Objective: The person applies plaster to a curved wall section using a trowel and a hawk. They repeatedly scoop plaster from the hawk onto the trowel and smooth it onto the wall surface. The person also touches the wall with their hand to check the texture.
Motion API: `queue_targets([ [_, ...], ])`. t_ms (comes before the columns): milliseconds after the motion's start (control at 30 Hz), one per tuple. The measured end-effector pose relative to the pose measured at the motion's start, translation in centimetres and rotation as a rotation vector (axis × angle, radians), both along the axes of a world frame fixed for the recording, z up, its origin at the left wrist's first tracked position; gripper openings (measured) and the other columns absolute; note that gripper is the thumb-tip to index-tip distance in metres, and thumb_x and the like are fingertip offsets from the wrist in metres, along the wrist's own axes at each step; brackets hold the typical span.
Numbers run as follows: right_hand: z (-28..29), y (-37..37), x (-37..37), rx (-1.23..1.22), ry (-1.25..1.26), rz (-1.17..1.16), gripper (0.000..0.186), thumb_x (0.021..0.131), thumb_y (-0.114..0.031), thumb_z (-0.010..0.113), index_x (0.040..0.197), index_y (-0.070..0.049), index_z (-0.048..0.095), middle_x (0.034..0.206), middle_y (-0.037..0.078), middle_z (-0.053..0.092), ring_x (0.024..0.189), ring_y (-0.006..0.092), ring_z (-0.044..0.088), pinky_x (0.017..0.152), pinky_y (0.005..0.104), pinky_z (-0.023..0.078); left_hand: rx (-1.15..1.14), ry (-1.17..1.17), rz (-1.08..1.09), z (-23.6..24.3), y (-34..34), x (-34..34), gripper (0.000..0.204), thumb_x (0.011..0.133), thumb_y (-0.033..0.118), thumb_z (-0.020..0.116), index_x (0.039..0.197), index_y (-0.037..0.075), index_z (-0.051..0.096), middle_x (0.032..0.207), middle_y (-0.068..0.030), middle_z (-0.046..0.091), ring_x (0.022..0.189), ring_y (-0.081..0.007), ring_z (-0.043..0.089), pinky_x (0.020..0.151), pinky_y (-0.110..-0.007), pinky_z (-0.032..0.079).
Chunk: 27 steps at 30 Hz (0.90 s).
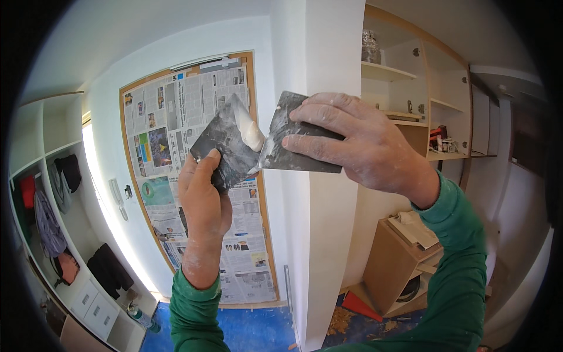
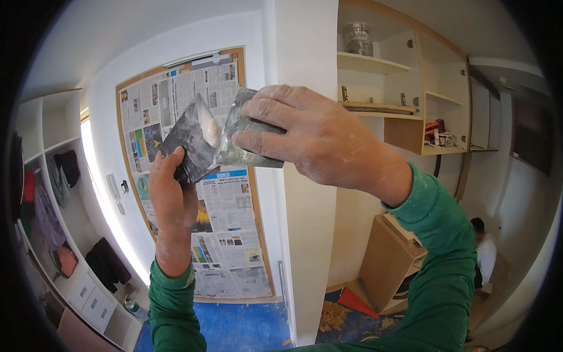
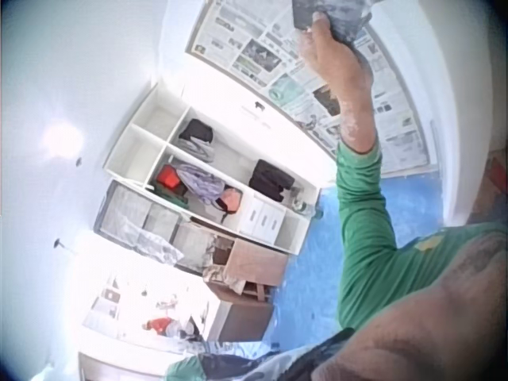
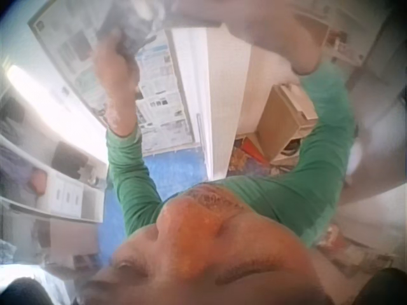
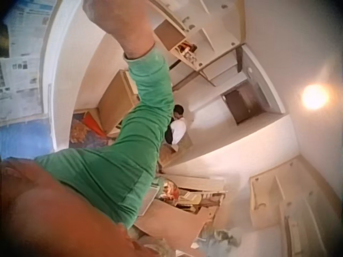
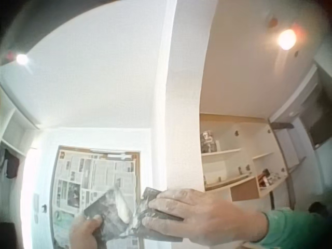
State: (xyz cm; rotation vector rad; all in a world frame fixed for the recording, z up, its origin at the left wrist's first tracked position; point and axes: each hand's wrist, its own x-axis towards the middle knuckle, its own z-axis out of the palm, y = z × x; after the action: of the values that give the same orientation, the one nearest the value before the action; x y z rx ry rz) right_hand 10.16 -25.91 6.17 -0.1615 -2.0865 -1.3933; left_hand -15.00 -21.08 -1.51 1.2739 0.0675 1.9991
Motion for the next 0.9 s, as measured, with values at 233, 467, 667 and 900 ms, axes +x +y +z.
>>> queue_targets([
  [233,-0.5,-3.6,0.4,0.113,0.019,-0.175,0.034,0.085,-0.007,0.058,0.117,-0.007,0.067,0.122,0.013,0.063,0.117,0.0318,0.06,0.102,0.0421,0.049,0.194,-0.061,0.22,-2.5,2.0,-4.5,0.023,0.098,0.008,0.055,0.114,-0.007,0.061,0.109,-0.0129,0.065,0.099,-0.0181,0.066,0.086,-0.029,0.054],
  [467,11.4,-3.1,1.2,0.709,0.576,-0.176,0.051,0.086,-0.003,0.055,0.136,-0.012,0.059,0.129,0.017,0.056,0.117,0.0359,0.055,0.099,0.0437,0.049,0.03,-0.256,0.232,-5.0,1.1,-9.3,0.039,0.097,0.012,0.058,0.13,-0.009,0.053,0.121,-0.0132,0.061,0.102,-0.0181,0.064,0.084,-0.03,0.054],
  [667,20.2,0.5,2.5,0.907,0.663,-0.207,0.061,0.082,0.001,0.058,0.14,-0.016,0.058,0.136,0.014,0.052,0.126,0.037,0.048,0.105,0.0461,0.046,-0.003,-0.235,0.293,-5.3,0.4,-8.9,0.044,0.098,0.013,0.056,0.136,-0.008,0.05,0.123,-0.0131,0.06,0.103,-0.0176,0.064,0.083,-0.03,0.055],
  [900,23.1,4.2,3.7,0.839,0.686,-0.147,0.053,0.093,-0.009,0.045,0.146,-0.005,0.05,0.141,0.023,0.051,0.13,0.0423,0.047,0.112,0.0518,0.038,-0.055,-0.201,0.414,-6.4,1.6,-12.6,0.049,0.098,0.017,0.057,0.139,-0.008,0.047,0.126,-0.0145,0.058,0.108,-0.0194,0.062,0.091,-0.032,0.051],
])
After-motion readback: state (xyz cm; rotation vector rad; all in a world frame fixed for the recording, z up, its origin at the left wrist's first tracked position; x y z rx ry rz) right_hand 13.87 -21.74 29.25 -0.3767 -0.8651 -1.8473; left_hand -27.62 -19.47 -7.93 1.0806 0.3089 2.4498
